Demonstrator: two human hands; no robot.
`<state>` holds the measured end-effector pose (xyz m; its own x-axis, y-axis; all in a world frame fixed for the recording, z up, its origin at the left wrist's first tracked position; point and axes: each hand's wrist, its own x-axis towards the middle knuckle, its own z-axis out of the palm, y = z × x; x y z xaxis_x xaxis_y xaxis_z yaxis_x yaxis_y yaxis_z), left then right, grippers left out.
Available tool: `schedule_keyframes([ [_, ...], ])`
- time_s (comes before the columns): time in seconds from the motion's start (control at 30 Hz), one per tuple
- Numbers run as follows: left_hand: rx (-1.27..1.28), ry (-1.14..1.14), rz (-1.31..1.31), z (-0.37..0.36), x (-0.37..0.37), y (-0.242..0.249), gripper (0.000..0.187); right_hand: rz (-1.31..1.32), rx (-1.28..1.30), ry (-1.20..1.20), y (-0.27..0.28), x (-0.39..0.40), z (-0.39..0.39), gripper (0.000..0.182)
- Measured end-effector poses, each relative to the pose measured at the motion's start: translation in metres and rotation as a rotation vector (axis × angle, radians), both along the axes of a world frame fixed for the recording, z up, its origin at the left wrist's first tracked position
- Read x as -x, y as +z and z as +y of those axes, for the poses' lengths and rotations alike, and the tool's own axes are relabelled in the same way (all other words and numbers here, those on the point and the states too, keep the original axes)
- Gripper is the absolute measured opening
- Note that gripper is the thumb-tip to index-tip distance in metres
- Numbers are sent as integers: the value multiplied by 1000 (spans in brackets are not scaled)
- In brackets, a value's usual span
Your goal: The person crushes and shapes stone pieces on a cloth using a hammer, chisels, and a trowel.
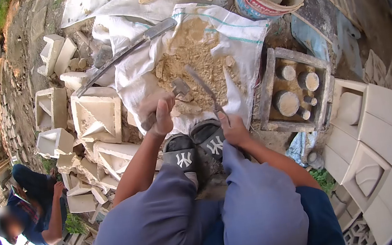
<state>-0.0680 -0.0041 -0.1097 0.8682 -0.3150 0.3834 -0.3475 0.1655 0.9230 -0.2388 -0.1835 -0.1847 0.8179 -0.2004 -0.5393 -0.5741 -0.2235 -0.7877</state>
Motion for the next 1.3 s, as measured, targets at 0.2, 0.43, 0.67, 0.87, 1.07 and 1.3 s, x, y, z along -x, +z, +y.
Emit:
schedule_keyframes([
  [0.2,-138,-102,-81,10,7,-10,43,47,69,45,-8,14,3,60],
  [0.43,-169,-159,-115,3,6,-1,45,-30,71,30,-4,3,-6,58],
  [0.67,-142,-118,-91,-3,10,-7,47,77,77,35,6,9,-6,59],
  [0.87,-101,-166,-151,-9,6,-2,46,139,182,67,9,12,-11,57],
  [1.07,-58,-189,-187,-17,9,-1,46,79,277,16,-4,9,-12,52],
  [1.3,-65,-191,-146,-18,5,0,46,72,343,2,-1,12,-16,51],
])
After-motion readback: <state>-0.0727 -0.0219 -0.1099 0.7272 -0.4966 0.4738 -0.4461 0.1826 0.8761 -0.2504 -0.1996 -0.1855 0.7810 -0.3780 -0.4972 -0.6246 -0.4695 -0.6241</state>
